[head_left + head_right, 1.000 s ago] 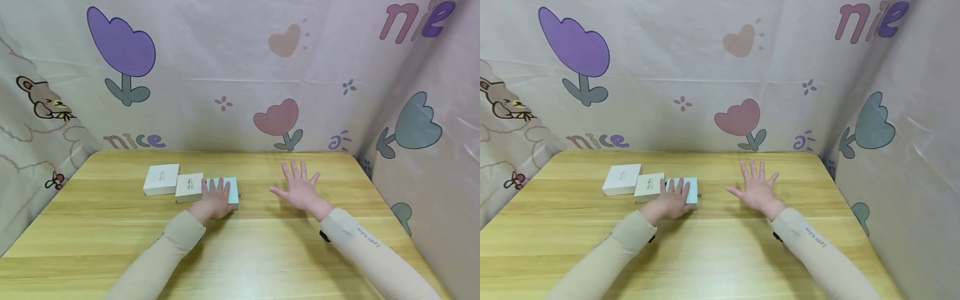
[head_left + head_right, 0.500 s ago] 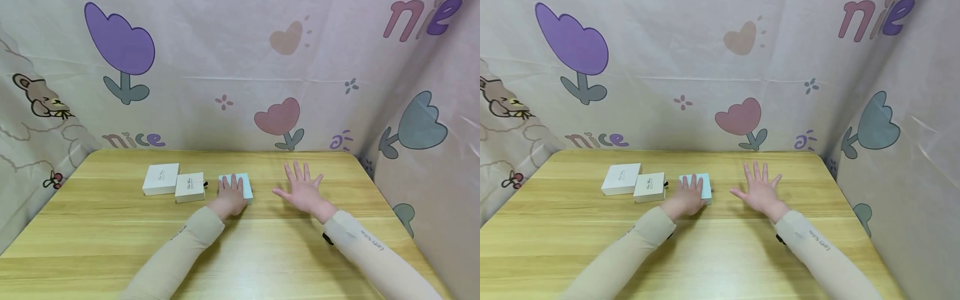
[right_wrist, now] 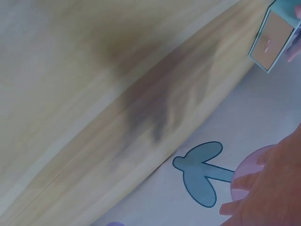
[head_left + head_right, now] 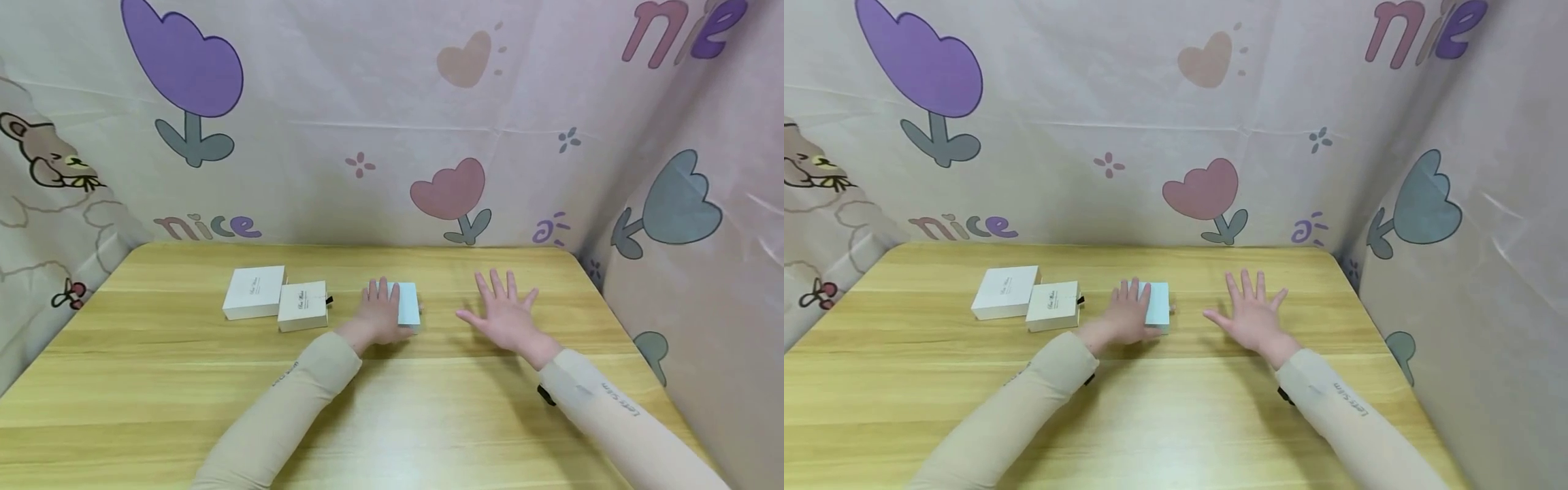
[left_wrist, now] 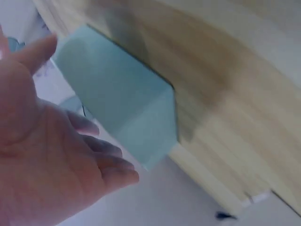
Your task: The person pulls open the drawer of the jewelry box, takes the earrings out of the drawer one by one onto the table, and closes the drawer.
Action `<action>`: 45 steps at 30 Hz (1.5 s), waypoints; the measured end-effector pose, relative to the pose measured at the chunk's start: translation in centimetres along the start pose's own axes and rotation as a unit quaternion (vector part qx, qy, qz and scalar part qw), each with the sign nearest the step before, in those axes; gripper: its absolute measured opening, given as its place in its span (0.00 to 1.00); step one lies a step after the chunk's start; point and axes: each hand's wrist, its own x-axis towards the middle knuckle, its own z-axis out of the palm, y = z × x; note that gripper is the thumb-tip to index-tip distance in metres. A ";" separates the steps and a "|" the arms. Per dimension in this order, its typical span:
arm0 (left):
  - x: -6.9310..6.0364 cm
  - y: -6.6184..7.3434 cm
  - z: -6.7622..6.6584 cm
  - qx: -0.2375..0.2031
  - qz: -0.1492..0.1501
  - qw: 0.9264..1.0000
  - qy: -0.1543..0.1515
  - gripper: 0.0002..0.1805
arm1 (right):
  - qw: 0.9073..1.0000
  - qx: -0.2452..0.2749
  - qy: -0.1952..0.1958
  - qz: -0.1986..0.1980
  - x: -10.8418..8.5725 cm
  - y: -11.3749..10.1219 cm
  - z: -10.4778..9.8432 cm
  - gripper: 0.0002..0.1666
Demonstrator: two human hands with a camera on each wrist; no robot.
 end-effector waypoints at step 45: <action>1.4 1.1 -0.5 0.017 -0.024 0.997 -0.066 0.51 | 0.997 0.024 0.022 -0.063 4.1 -3.7 1.7 0.19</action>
